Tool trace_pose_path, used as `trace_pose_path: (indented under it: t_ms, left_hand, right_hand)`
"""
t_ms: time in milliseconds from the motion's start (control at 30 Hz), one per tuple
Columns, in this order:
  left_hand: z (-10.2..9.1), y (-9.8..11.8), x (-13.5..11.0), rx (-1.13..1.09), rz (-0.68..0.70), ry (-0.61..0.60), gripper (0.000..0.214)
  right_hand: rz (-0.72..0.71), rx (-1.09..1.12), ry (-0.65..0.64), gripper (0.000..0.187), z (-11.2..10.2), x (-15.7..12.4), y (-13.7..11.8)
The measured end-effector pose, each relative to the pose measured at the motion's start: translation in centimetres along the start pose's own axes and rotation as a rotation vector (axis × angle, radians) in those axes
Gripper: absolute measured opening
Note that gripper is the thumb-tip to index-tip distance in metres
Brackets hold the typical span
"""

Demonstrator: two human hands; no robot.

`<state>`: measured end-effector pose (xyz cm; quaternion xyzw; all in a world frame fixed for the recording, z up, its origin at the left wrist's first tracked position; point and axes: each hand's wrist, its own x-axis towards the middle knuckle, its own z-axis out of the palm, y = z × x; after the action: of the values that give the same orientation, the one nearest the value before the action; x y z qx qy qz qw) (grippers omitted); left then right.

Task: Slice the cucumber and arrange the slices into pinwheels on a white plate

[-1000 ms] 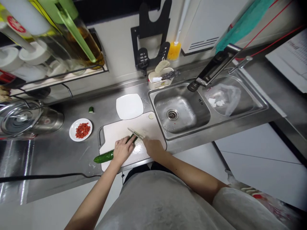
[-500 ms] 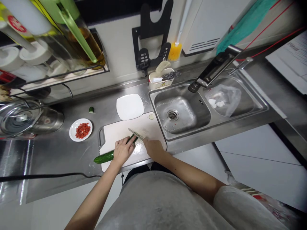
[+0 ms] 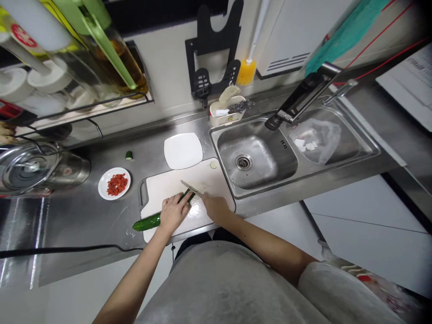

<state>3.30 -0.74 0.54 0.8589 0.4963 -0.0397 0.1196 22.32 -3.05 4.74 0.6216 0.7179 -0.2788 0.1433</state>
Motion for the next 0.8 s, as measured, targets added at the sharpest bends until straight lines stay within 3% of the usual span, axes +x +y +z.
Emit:
trace_pose_path:
  t_ms: [333, 533, 733, 800]
  left_hand:
    - [-0.4, -0.7, -0.7, -0.025, -0.008, 0.018, 0.046]
    - [-0.7, -1.3, -1.9, -0.115, -0.036, 0.032, 0.046]
    - [-2.6, -0.4, 0.3, -0.384, -0.212, 0.325, 0.048]
    - [-3.6, 0.2, 2.0, -0.42, -0.214, 0.3, 0.048]
  right_hand:
    - [0.006, 0.032, -0.005, 0.027, -0.7, 0.1, 1.6]
    - [0.008, -0.034, 0.068, 0.033, -1.2, -0.6, 2.1]
    - [0.036, -0.126, 0.206, 0.041, -1.4, -1.2, 3.6]
    - [0.025, -0.141, 0.248, 0.044, -1.3, -1.4, 4.2]
